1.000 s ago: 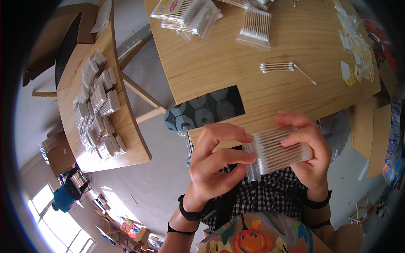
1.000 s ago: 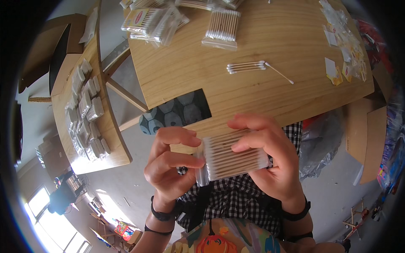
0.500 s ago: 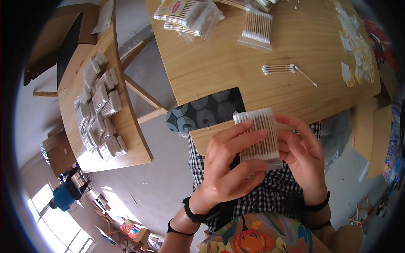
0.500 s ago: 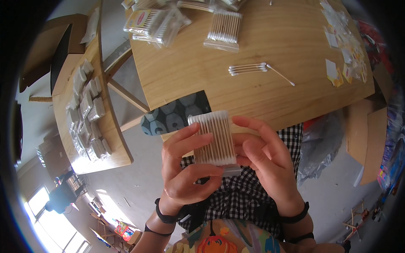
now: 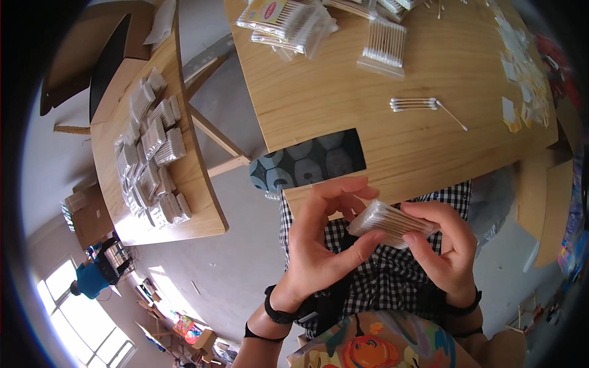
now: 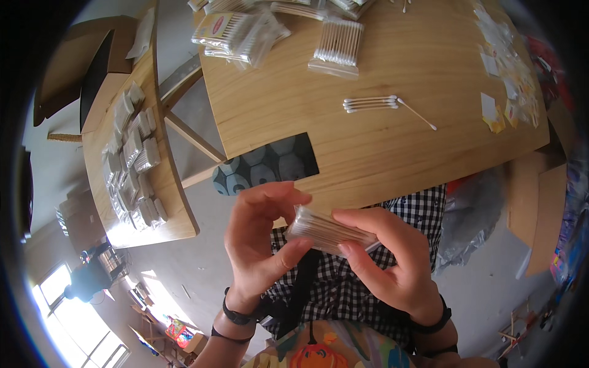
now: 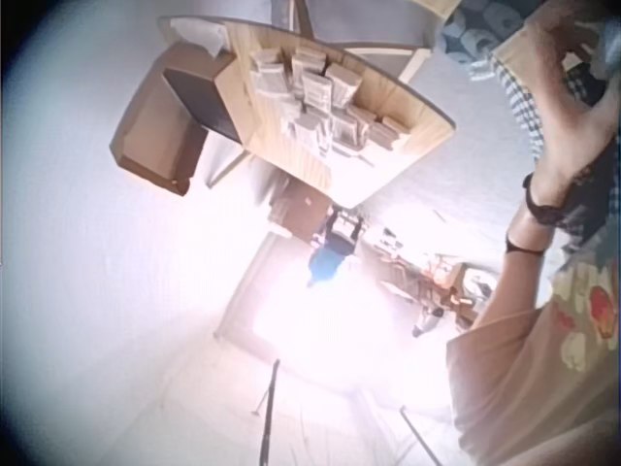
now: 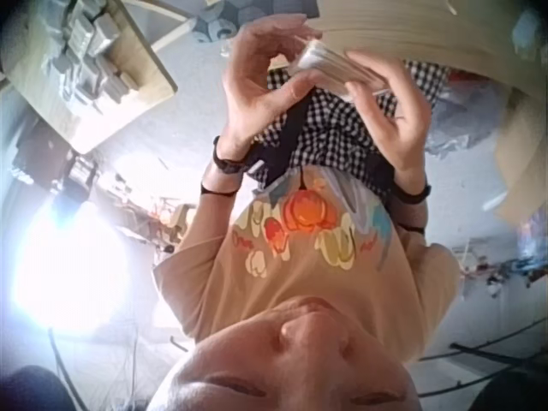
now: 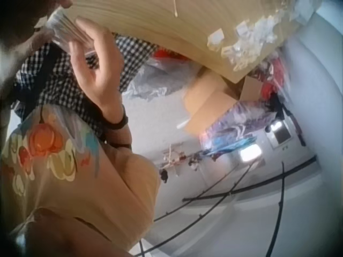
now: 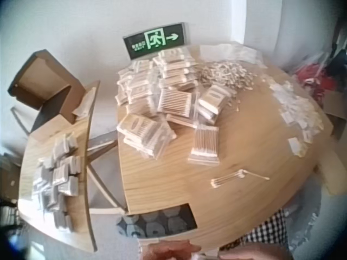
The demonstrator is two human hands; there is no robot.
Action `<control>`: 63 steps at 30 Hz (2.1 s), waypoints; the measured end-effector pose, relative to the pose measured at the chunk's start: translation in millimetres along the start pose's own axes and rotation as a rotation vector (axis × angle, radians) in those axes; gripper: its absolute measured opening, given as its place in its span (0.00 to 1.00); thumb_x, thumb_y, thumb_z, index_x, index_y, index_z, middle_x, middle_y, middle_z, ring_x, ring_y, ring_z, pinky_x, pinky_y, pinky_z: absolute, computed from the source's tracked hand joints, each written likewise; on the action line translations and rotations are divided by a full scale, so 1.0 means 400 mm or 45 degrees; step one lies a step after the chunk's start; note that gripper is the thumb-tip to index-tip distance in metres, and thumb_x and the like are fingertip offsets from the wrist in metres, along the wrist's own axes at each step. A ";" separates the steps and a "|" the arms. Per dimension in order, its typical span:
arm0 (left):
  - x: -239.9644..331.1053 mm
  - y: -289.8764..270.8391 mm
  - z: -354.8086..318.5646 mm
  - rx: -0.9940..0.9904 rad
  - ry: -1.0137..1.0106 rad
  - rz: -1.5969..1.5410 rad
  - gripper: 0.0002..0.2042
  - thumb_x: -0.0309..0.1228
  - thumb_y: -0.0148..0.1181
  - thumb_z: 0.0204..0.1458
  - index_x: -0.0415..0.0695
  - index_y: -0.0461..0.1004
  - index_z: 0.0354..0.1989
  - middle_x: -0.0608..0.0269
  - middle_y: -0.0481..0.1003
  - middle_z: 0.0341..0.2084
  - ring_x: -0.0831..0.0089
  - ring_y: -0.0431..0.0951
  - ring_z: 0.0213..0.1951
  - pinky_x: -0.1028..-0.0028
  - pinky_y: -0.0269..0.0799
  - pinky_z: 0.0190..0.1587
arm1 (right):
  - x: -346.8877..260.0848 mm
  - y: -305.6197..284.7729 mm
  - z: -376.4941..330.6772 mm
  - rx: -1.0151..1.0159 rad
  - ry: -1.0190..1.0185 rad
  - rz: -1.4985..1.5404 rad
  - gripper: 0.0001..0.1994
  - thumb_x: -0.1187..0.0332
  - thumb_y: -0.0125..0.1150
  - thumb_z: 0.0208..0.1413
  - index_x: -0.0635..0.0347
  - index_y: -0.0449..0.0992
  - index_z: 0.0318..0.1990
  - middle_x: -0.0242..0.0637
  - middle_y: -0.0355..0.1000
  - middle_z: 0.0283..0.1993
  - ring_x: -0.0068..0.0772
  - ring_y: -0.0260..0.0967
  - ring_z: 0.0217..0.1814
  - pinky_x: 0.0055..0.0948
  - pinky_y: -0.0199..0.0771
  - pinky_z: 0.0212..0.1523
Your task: Manually organizing and packing cotton swabs into small plastic retail containers.
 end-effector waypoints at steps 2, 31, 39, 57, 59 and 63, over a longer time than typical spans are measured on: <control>-0.008 0.017 -0.007 -0.103 -0.116 -0.119 0.26 0.22 0.70 0.47 0.37 0.67 0.55 0.57 0.76 0.43 0.74 0.77 0.44 0.74 0.73 0.46 | 0.000 -0.009 -0.002 0.086 0.004 0.123 0.23 0.76 0.65 0.53 0.68 0.67 0.57 0.42 0.76 0.45 0.31 0.76 0.45 0.28 0.76 0.46; 0.035 0.065 -0.008 -0.232 0.223 0.034 0.15 0.17 0.69 0.43 0.35 0.72 0.39 0.49 0.76 0.38 0.63 0.79 0.41 0.70 0.76 0.43 | 0.041 -0.072 -0.054 0.724 -0.227 0.253 0.25 0.55 0.42 0.70 0.61 0.56 0.21 0.30 0.51 0.18 0.18 0.47 0.13 0.21 0.43 0.13; 0.080 0.073 -0.001 -0.239 0.402 0.282 0.12 0.17 0.72 0.37 0.38 0.80 0.32 0.51 0.77 0.36 0.63 0.80 0.36 0.71 0.78 0.35 | 0.020 -0.065 -0.057 0.689 -0.332 0.222 0.26 0.54 0.48 0.67 0.63 0.57 0.20 0.33 0.55 0.19 0.21 0.52 0.13 0.22 0.48 0.12; 0.154 0.122 -0.019 -0.517 0.746 0.507 0.15 0.21 0.64 0.39 0.32 0.78 0.39 0.54 0.81 0.29 0.65 0.81 0.27 0.74 0.77 0.26 | -0.008 -0.048 -0.057 0.155 -0.605 0.118 0.26 0.41 0.50 0.58 0.57 0.68 0.25 0.28 0.61 0.13 0.23 0.56 0.10 0.24 0.50 0.11; 0.165 0.133 -0.028 -0.528 0.787 0.544 0.17 0.23 0.63 0.40 0.31 0.77 0.41 0.54 0.80 0.29 0.66 0.81 0.27 0.74 0.77 0.26 | -0.017 -0.048 -0.059 0.176 -0.685 0.092 0.27 0.41 0.48 0.60 0.58 0.68 0.26 0.28 0.61 0.13 0.21 0.55 0.09 0.23 0.48 0.10; 0.182 0.136 -0.039 -0.546 0.794 0.568 0.21 0.27 0.60 0.41 0.33 0.76 0.46 0.57 0.76 0.28 0.70 0.78 0.28 0.76 0.76 0.28 | -0.018 -0.060 -0.085 0.203 -0.585 0.080 0.29 0.36 0.51 0.53 0.56 0.69 0.24 0.30 0.66 0.18 0.30 0.66 0.17 0.30 0.64 0.20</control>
Point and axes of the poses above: each hand's wrist, its own z-axis towards the middle knuckle, its own y-axis out of the palm, x = y × z, the point moved 6 cm from there along z, towards the middle knuckle
